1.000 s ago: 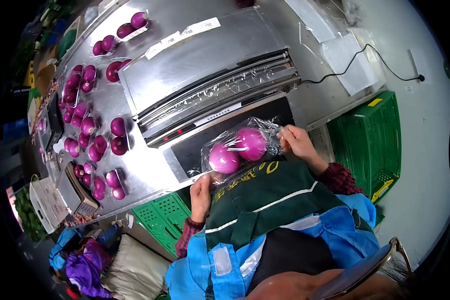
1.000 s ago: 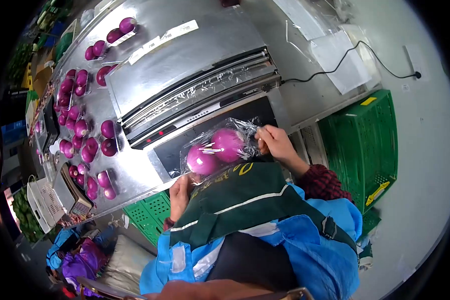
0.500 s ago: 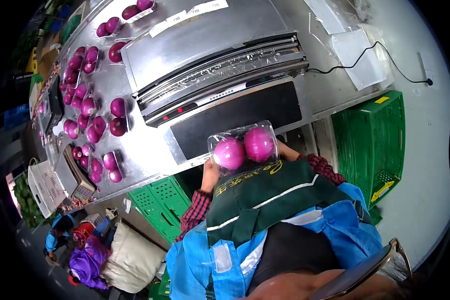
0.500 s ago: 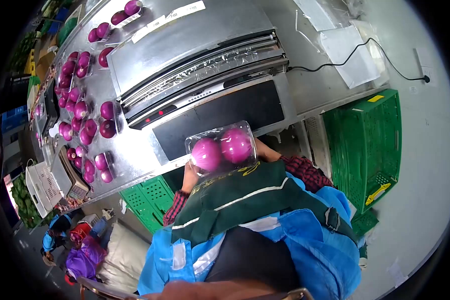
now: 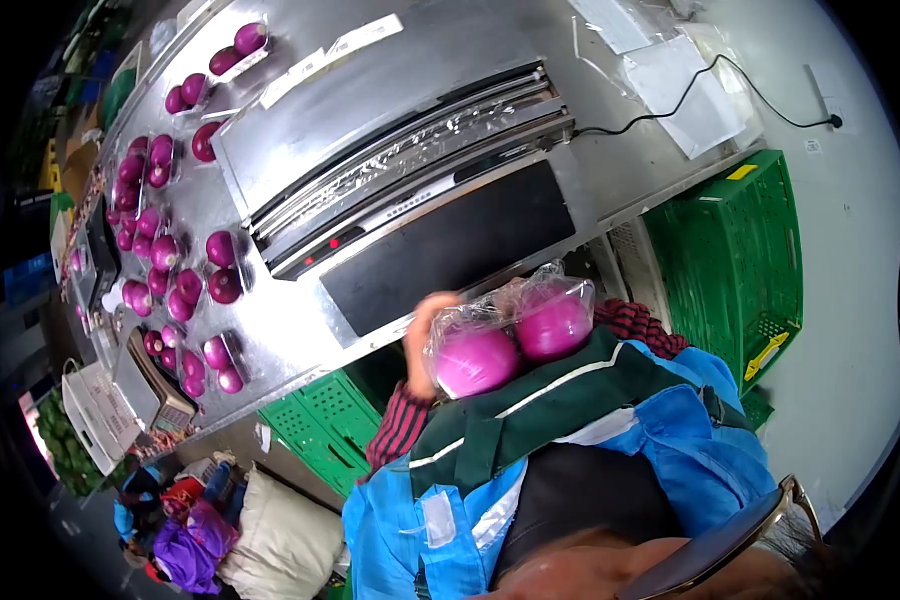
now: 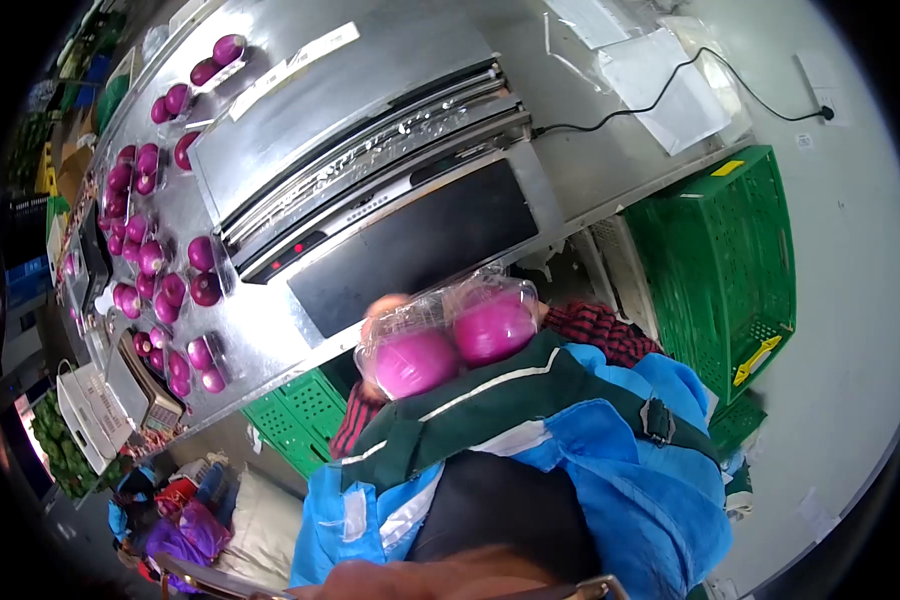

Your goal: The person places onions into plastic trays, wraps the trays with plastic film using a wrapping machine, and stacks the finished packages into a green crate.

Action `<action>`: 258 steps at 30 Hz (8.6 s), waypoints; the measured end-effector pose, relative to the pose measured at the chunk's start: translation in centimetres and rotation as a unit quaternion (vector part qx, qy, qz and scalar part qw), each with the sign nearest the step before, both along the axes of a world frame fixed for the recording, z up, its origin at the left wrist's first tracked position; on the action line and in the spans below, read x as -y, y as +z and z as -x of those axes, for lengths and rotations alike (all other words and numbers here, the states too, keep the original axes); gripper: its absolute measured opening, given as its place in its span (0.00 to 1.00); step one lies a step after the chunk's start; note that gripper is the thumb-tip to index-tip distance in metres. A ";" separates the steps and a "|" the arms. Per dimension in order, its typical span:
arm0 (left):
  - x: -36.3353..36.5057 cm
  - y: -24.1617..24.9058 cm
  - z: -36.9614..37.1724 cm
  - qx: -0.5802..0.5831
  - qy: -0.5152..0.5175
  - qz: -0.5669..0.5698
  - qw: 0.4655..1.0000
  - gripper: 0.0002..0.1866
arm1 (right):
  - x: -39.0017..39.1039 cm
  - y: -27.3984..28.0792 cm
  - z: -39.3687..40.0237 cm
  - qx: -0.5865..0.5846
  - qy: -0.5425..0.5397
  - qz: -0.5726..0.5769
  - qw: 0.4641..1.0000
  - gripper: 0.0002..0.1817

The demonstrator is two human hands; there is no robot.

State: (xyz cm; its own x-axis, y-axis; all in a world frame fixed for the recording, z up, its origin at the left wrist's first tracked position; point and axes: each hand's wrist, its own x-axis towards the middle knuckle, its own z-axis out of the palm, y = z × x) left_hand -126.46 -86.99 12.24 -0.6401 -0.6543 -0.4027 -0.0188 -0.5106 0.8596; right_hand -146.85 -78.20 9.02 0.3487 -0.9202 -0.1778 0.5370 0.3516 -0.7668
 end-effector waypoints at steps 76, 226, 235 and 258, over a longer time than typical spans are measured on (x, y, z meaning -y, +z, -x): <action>21.4 0.3 -1.1 0.268 0.041 0.294 0.916 0.16 | 17.3 2.7 10.0 -0.599 -0.284 -0.003 0.749 0.11; 54.8 -14.6 -12.6 0.159 0.287 0.185 0.926 0.23 | 60.6 -5.9 -6.4 -0.530 0.199 -0.096 0.819 0.16; 51.7 -2.4 -11.7 0.007 0.289 0.190 0.938 0.24 | 62.2 2.9 -4.7 -0.550 -0.110 0.244 0.791 0.13; 20.5 6.5 -1.0 0.364 0.047 0.421 0.830 0.16 | 16.4 11.7 13.9 -0.769 -0.218 0.061 0.598 0.17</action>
State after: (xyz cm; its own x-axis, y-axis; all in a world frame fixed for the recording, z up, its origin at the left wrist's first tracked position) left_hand -125.49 -107.44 18.73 -0.3586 -0.9328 -0.0358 -0.6836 0.2364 0.6905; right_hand -160.76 -94.62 20.70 -0.4182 -0.9030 0.0984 -0.8160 0.3259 -0.4773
